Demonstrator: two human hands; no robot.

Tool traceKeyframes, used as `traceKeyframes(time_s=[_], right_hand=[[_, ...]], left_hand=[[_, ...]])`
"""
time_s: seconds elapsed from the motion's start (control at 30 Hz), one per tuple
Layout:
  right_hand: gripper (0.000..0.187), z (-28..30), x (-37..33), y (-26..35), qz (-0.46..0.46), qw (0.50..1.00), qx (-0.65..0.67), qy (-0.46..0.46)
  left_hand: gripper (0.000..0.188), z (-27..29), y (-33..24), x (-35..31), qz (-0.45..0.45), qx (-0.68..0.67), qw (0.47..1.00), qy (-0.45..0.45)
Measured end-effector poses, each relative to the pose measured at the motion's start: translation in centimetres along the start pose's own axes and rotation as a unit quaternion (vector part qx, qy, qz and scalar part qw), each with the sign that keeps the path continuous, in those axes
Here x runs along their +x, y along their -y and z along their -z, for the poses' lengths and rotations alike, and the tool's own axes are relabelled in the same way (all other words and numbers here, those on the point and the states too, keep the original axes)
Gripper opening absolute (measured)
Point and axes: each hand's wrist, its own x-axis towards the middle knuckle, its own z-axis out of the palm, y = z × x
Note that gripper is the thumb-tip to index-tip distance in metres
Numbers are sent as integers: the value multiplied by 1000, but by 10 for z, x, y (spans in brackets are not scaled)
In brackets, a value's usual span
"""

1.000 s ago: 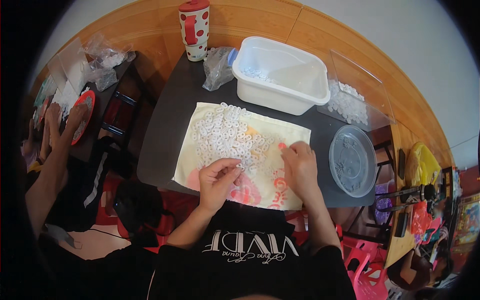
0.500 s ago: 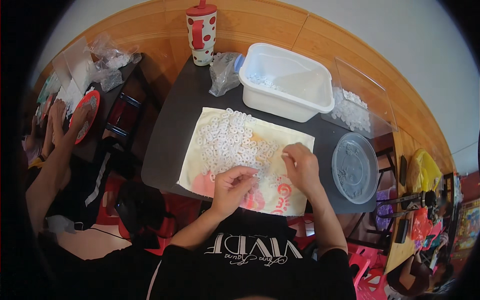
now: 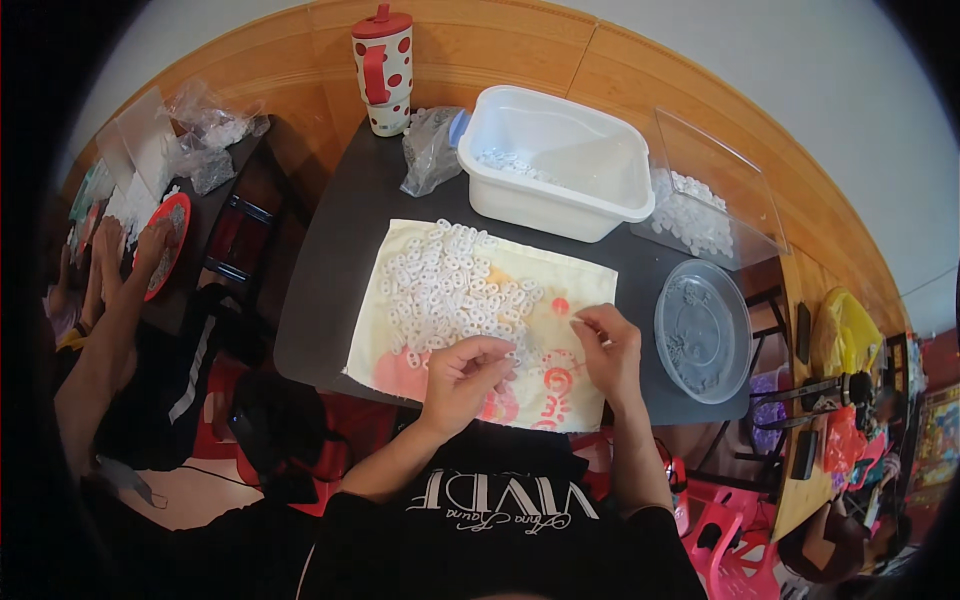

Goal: Inspecting and sorting small white plastic rings on a table at a workstation.

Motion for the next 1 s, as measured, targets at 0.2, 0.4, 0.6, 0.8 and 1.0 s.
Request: traceKeyframes(time_s=[0.2, 0.4, 0.6, 0.8, 1.0], right_hand=[[21, 2, -1, 2, -136, 940, 300, 90], [14, 2, -2, 0, -81, 960, 251, 98], [11, 5, -2, 23, -129, 953, 255, 104], [18, -8, -16, 25, -96, 952, 271, 105], [22, -12, -26, 38, -65, 945, 292, 131]], left_hand=[[19, -4, -3, 1, 2, 1, 1000, 8], [20, -4, -1, 2, 4, -8, 1000, 4], [19, -5, -1, 3, 5, -15, 1000, 5], [20, -6, -3, 1, -4, -5, 1000, 8], [21, -7, -6, -1, -11, 9, 1000, 17]])
